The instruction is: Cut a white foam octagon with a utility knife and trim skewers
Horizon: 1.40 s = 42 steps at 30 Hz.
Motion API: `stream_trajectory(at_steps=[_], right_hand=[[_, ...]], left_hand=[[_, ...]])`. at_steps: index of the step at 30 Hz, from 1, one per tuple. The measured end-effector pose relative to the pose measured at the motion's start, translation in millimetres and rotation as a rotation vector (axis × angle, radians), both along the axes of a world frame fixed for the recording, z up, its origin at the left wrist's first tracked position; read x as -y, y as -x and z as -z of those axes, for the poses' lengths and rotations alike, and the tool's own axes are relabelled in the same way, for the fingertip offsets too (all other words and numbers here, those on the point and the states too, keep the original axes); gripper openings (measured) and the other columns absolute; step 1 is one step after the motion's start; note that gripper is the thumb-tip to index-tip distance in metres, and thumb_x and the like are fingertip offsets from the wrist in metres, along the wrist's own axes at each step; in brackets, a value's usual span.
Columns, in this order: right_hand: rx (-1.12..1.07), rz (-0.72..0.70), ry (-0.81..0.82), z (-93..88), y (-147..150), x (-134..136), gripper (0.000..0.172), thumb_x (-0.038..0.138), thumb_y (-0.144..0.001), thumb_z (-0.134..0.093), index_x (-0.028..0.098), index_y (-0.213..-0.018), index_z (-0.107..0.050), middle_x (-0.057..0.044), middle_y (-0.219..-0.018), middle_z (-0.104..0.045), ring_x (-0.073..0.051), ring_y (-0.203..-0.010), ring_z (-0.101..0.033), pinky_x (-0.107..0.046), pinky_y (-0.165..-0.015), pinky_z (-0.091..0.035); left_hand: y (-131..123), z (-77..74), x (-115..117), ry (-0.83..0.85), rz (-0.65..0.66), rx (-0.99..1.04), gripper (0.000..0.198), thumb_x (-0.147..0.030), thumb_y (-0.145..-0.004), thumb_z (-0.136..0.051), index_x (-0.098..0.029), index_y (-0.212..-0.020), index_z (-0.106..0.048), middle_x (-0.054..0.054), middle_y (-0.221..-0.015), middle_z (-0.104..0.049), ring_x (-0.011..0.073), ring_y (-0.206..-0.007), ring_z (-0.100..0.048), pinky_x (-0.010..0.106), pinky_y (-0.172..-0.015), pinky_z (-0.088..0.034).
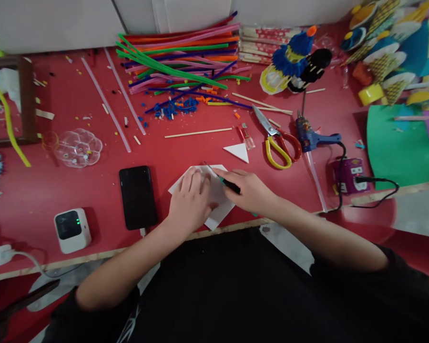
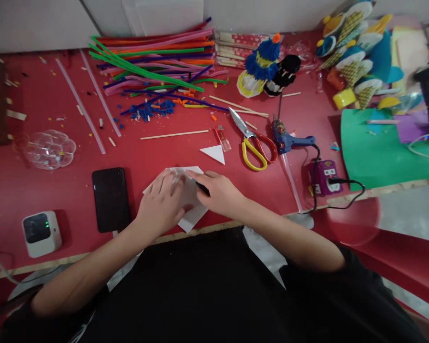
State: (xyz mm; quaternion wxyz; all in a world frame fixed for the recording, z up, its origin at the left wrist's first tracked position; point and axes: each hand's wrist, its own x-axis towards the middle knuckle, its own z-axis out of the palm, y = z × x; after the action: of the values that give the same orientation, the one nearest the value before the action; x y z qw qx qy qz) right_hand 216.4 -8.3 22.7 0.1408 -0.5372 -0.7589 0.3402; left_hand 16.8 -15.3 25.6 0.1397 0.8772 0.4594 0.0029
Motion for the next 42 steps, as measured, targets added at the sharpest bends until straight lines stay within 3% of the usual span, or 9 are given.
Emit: stream_trajectory(at_steps=[9, 20, 25, 31, 38, 42], right_hand=[[-0.027, 0.028, 0.007, 2.0, -4, 2, 0.056, 0.019, -0.086, -0.048, 0.018, -0.141, -0.058, -0.009, -0.097, -0.070, -0.017, -0.076, -0.061, -0.030, -0.073, -0.049], [0.022, -0.004, 0.042, -0.4, -4, -1, 0.059, 0.018, -0.086, -0.048, 0.019, -0.144, -0.055, -0.008, -0.094, -0.068, -0.017, -0.074, -0.060, -0.030, -0.073, -0.049], [0.085, -0.048, 0.063, -8.9, -2, -5, 0.060, 0.017, -0.086, -0.046, 0.016, -0.146, -0.053, -0.010, -0.097, -0.068, -0.018, -0.080, -0.062, -0.030, -0.075, -0.049], [0.218, -0.134, 0.117, -22.5, 1, -14, 0.060, 0.017, -0.086, -0.046, 0.014, -0.146, -0.052, -0.013, -0.106, -0.070, -0.020, -0.083, -0.063, -0.032, -0.075, -0.049], [0.337, -0.201, 0.125, -33.3, 4, -18, 0.062, 0.016, -0.086, -0.045, 0.014, -0.148, -0.050, -0.013, -0.100, -0.071, -0.020, -0.079, -0.062, -0.028, -0.068, -0.045], [0.326, -0.191, 0.166, -37.0, 5, -17, 0.061, 0.016, -0.087, -0.046, 0.015, -0.148, -0.049, -0.012, -0.099, -0.071, -0.020, -0.080, -0.062, -0.028, -0.069, -0.044]], left_hand=[[-3, -7.3, -8, 0.043, 0.003, -0.083, 0.077, -0.043, -0.084, -0.072, -0.006, -0.145, -0.043, 0.023, -0.134, -0.054, 0.0372, -0.130, -0.047, 0.046, -0.103, -0.048], [-3, -7.5, -11, 0.047, 0.004, -0.060, 0.082, -0.045, -0.082, -0.074, -0.005, -0.146, -0.041, 0.023, -0.131, -0.056, 0.0383, -0.130, -0.048, 0.049, -0.106, -0.047], [-2, -2.3, -12, 0.044, 0.048, -0.042, 0.078, -0.043, -0.081, -0.076, -0.005, -0.142, -0.045, 0.023, -0.147, -0.048, 0.0366, -0.143, -0.038, 0.047, -0.116, -0.039], [-2, 0.4, -14, 0.057, 0.076, -0.078, 0.081, -0.048, -0.080, -0.076, -0.004, -0.142, -0.048, 0.023, -0.146, -0.050, 0.0367, -0.144, -0.040, 0.044, -0.120, -0.036], [-2, 0.6, -15, 0.057, 0.084, -0.069, 0.090, -0.051, -0.081, -0.074, 0.000, -0.147, -0.041, 0.025, -0.146, -0.049, 0.0376, -0.144, -0.038, 0.044, -0.120, -0.034], [-2, -1.9, -15, 0.065, 0.098, -0.129, 0.088, -0.055, -0.084, -0.069, -0.004, -0.150, -0.039, 0.022, -0.149, -0.048, 0.0359, -0.146, -0.035, 0.043, -0.122, -0.032]])
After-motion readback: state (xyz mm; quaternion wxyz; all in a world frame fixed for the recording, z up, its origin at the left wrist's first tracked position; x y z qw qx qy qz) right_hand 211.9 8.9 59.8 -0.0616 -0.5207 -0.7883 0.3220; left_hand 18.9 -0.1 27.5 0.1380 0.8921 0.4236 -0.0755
